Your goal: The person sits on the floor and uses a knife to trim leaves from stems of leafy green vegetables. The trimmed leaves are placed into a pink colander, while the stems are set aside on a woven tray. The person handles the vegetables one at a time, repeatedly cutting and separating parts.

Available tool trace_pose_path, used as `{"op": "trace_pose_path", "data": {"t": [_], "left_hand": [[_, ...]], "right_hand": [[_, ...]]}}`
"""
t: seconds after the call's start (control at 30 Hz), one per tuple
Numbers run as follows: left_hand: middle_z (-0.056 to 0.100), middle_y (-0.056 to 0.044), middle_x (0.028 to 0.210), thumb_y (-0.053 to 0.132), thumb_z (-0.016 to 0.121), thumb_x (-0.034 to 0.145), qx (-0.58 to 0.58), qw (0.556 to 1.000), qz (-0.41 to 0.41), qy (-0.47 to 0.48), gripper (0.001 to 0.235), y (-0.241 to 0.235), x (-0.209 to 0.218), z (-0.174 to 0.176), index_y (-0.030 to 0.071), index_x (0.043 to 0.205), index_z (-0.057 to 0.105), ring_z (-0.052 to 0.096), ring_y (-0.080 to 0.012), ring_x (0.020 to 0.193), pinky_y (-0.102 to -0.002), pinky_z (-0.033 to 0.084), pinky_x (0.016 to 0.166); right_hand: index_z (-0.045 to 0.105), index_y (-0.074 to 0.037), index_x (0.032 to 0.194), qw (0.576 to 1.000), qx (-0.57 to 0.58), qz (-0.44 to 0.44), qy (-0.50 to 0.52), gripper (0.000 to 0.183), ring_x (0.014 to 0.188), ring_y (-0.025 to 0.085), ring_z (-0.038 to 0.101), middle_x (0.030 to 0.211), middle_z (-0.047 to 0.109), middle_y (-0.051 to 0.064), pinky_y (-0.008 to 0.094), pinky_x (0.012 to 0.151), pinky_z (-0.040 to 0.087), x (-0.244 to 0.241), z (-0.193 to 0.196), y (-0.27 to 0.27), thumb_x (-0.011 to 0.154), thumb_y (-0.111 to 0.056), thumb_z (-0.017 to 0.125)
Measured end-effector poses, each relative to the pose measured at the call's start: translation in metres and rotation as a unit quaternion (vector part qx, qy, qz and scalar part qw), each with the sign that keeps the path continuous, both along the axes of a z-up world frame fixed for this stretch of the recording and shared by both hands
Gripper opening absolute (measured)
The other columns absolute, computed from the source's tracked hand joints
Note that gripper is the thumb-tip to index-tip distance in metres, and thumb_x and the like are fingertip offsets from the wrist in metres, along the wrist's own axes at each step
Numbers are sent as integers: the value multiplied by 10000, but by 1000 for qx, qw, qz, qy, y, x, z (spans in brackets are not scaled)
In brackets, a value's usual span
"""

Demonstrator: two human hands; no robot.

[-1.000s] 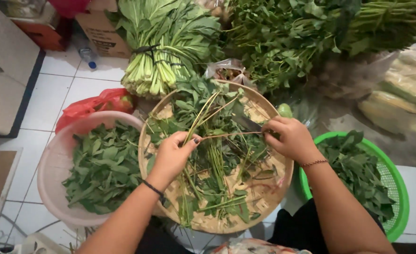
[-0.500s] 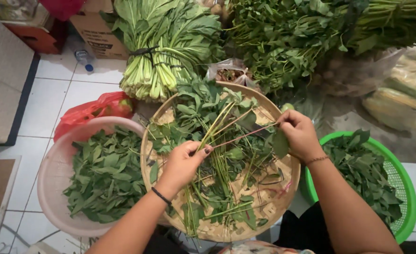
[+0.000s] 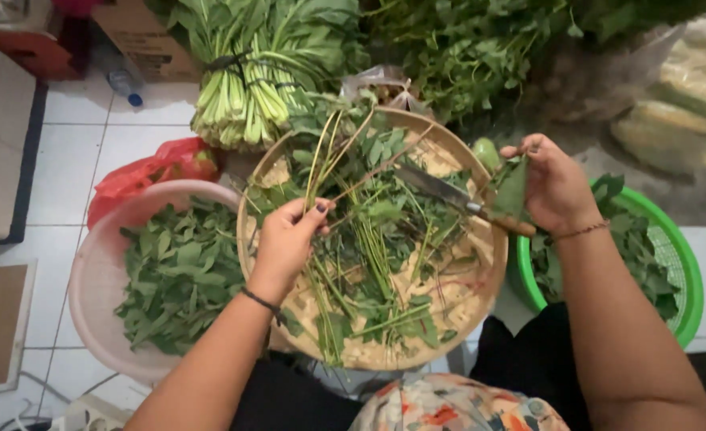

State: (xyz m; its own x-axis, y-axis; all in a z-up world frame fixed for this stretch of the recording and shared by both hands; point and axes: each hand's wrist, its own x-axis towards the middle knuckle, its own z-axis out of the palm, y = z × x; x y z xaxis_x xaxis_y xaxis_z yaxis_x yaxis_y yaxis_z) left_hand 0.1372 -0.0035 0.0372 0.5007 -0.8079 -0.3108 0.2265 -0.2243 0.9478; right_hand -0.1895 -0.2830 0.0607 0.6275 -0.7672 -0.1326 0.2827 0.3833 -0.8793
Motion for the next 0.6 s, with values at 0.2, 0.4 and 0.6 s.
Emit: {"op": "trace_pose_path", "data": {"t": [0.2,0.4,0.6], "left_hand": [[677,16,830,201,622,988,-64,997,-15,37,246,0,-17,-2,43,1122,755,620,-56,707,-224,393,536],[692,6,860,173,622,1006,-81,997,-15,8,251,1,-38,-14,-8,1129,746,646,-85,755,-235,469,646],[705,7,865,160,621,1004,-113,993,-17,-5,235,-2,-71,-13,-10,1123,731,635,-76,740,-226,511,676]], "right_hand": [[628,-44,1083,991,-104,49,74,138,810,181,576,855,611,62,333,776,513,8,6,35,1019,-108,524],[728,-54,1077,824,-508,63,244,162,767,117,654,915,699,50,283,685,539,38,27,110,946,-112,652],[758,-106,1034,643,-732,22,223,162,731,230,685,841,721,64,359,637,556,68,56,168,877,-136,738]]}}
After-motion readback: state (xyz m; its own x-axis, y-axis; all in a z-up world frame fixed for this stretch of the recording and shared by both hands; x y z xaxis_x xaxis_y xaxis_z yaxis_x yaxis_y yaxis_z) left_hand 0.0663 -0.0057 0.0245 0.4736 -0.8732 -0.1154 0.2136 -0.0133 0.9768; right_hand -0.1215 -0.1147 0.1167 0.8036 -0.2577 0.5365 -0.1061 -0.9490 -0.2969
